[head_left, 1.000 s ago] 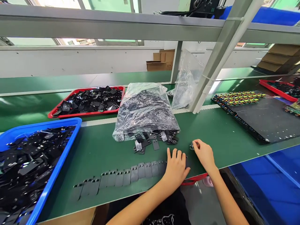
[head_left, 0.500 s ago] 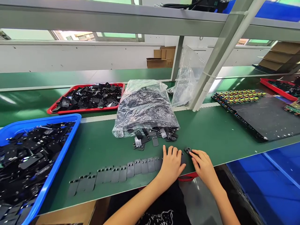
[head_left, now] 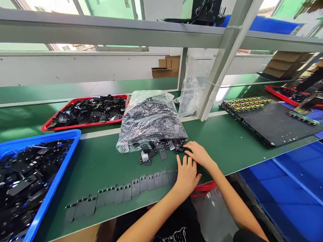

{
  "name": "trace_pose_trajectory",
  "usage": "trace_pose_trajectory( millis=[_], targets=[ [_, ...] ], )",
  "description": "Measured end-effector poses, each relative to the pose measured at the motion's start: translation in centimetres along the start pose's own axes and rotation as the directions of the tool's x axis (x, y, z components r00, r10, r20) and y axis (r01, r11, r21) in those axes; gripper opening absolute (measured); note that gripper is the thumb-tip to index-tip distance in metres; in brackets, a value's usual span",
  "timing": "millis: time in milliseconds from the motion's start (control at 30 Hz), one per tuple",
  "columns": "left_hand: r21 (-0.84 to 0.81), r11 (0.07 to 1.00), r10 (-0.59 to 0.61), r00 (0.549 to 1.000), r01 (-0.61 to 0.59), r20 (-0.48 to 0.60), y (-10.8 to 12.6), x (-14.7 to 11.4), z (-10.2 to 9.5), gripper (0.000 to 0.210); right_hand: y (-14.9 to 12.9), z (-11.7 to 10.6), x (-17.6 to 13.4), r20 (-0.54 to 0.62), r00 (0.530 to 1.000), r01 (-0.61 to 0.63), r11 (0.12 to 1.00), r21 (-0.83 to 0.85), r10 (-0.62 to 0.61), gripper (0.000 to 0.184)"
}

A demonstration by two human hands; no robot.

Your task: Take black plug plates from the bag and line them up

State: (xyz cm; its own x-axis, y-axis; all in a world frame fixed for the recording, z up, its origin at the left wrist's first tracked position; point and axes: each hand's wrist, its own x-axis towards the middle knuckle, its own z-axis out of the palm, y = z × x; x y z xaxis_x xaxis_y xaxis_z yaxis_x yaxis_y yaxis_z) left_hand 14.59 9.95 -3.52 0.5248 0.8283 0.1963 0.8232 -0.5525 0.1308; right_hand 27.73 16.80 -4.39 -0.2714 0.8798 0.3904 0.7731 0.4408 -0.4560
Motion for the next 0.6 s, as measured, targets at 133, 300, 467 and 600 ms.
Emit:
trace_pose_trajectory(
  millis=[133,300,467,600],
  targets=[
    [0.003,1.0,-0.007,1.0,0.007,-0.027,0.0,-0.2,0.1,0.046,0.4,1.0,2.5,0.045,0.999,-0.006,1.0,0.018,0.005,0.013],
    [-0.025,1.0,-0.008,0.999,0.007,-0.041,-0.3,-0.4,0.2,0.046,2.3,0.4,0.3,-0.043,0.981,-0.187,0.981,0.053,0.189,0.026],
    [-0.088,0.996,-0.014,0.999,0.009,-0.05,-0.5,-0.2,-0.5,0.048,2.6,-1.6,-5.0,-0.253,0.923,-0.29,0.956,0.039,0.29,0.03],
    [-0.206,0.974,0.067,0.99,-0.091,-0.122,-1.3,-2.5,-4.4,0.031,0.4,-2.2,-9.7,-0.401,0.882,-0.293,0.955,-0.055,0.248,0.031]
  ],
)
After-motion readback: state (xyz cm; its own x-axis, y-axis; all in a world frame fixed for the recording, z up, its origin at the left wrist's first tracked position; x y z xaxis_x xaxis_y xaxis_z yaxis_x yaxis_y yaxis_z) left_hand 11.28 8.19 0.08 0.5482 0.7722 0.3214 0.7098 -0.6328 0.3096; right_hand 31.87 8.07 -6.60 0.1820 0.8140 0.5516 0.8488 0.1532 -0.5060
